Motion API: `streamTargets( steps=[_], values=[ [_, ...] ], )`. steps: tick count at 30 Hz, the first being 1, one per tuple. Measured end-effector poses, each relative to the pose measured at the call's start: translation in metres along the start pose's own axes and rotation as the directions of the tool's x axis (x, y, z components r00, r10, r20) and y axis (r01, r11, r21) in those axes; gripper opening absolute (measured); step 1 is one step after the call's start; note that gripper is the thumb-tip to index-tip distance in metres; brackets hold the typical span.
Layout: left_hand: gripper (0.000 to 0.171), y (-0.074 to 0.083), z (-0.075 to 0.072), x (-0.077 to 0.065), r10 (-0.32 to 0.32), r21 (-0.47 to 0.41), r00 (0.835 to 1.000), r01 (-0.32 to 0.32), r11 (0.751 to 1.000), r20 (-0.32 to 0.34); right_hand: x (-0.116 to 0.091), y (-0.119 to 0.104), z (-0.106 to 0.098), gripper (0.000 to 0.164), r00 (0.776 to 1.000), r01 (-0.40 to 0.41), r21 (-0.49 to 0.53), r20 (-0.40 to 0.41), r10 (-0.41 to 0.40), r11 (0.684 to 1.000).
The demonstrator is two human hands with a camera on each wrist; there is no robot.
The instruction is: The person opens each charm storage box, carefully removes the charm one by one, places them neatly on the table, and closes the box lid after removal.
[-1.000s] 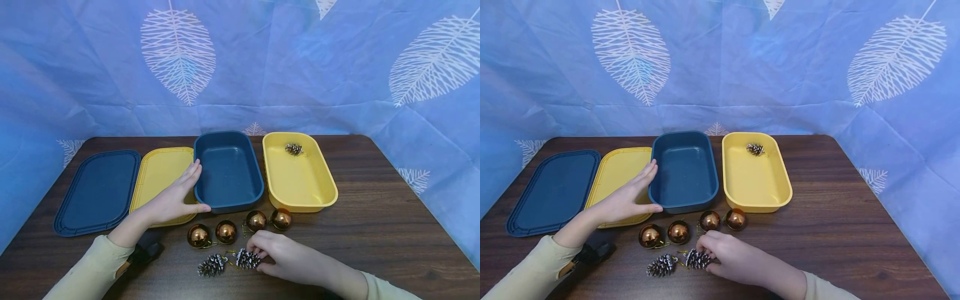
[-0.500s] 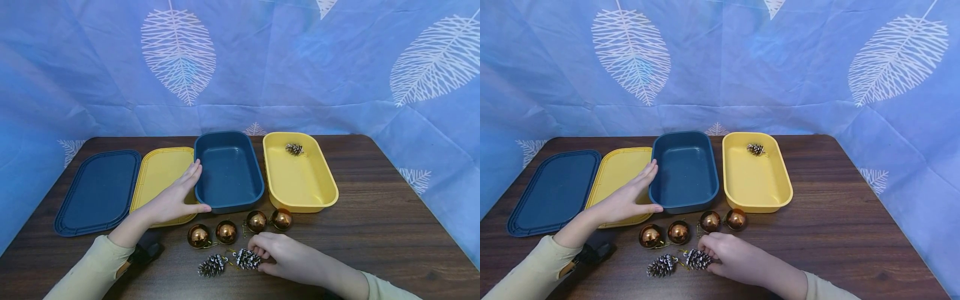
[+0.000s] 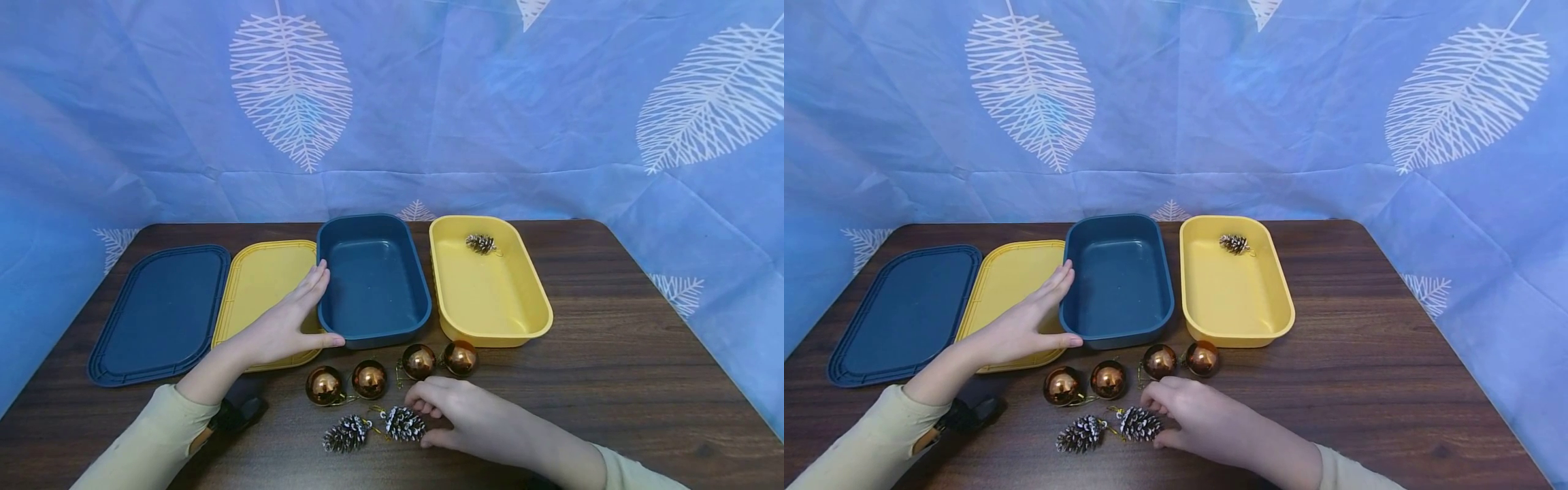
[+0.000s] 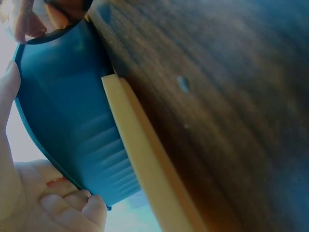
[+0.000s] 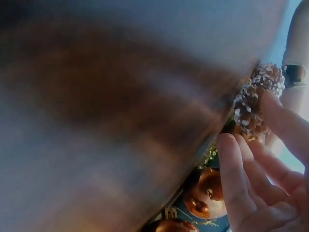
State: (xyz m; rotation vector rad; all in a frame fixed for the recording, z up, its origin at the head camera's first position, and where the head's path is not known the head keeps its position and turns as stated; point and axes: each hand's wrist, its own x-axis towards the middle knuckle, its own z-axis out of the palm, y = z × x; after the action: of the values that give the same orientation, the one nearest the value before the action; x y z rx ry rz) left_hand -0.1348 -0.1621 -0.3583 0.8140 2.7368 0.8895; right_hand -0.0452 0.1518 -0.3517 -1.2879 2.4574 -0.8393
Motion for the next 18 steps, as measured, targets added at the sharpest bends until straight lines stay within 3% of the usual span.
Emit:
streamTargets(
  steps=[8, 12, 18],
  values=[
    [0.111, 0.001, -0.001, 0.000, -0.006, -0.006, 1.000, 0.006, 1.000, 0.000, -0.002, -0.012, -0.029, 0.040, 0.995, -0.090, -0.026, 0.032, 0.091, 0.996],
    [0.111, 0.000, -0.001, 0.000, -0.004, -0.003, 1.000, 0.004, 1.000, 0.001, -0.002, -0.013, -0.059, 0.038, 0.990, -0.115, -0.113, -0.092, 0.105, 0.987],
    [0.111, -0.001, 0.000, 0.000, -0.004, -0.011, 1.000, 0.005, 1.000, 0.003, 0.001, 0.014, -0.112, 0.034, 0.943, -0.281, -0.191, -0.236, 0.234, 0.940]
  ],
)
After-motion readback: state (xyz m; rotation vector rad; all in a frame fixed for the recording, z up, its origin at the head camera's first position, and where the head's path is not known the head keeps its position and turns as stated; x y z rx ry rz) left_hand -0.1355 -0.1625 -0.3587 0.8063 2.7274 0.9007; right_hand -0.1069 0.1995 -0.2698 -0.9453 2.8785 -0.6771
